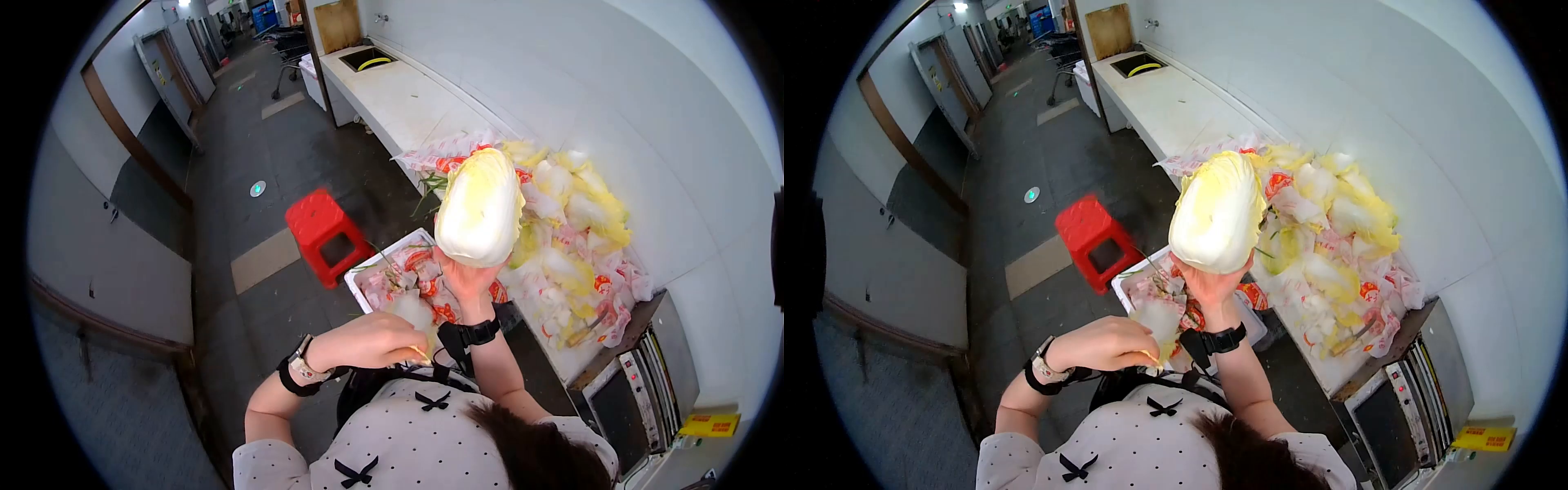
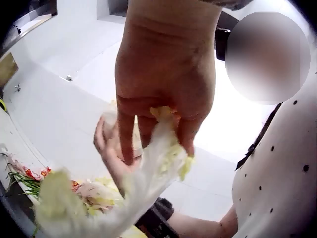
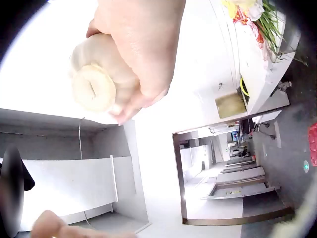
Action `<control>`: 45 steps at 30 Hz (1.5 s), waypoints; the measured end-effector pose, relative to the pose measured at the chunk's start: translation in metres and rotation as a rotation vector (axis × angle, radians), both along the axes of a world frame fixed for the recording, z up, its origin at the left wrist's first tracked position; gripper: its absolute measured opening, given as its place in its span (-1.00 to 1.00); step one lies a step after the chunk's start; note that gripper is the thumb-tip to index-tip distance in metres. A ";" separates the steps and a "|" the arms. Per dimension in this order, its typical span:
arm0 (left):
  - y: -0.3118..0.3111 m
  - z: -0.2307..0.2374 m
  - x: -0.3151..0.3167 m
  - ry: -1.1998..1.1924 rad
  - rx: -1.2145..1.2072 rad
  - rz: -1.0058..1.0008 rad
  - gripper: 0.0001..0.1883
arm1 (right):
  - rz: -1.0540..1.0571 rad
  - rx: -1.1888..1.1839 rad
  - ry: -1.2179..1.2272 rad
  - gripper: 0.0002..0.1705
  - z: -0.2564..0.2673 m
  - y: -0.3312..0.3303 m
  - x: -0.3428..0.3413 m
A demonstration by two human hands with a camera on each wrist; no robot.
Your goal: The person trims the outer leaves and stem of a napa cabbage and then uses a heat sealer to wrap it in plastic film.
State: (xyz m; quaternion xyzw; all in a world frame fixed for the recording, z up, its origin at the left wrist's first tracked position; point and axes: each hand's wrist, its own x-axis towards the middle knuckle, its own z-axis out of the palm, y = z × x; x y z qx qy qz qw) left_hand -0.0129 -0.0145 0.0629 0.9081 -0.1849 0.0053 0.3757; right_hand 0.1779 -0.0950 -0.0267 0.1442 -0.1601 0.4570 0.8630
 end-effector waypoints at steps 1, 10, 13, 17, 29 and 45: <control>0.003 -0.003 0.002 0.005 0.039 0.025 -0.88 | 0.009 0.012 -0.003 -0.14 0.000 0.000 0.002; 0.060 -0.075 0.055 0.040 -0.161 0.476 -0.86 | -0.122 -0.346 -0.005 -0.05 -0.010 -0.012 0.008; 0.065 -0.083 0.075 -0.083 -0.044 0.412 -0.87 | -0.192 -0.447 0.043 -0.05 -0.011 -0.016 0.004; 0.072 -0.094 0.099 -0.181 0.029 0.468 -0.87 | -0.229 -0.550 -0.035 -0.04 -0.018 -0.022 0.000; 0.066 -0.061 0.112 -0.415 -0.701 0.765 -0.75 | -0.251 -0.442 -0.328 0.10 -0.034 -0.036 -0.002; 0.035 0.090 0.088 -0.001 -0.413 0.495 -0.74 | -0.032 -0.394 -0.404 0.10 -0.034 -0.022 -0.009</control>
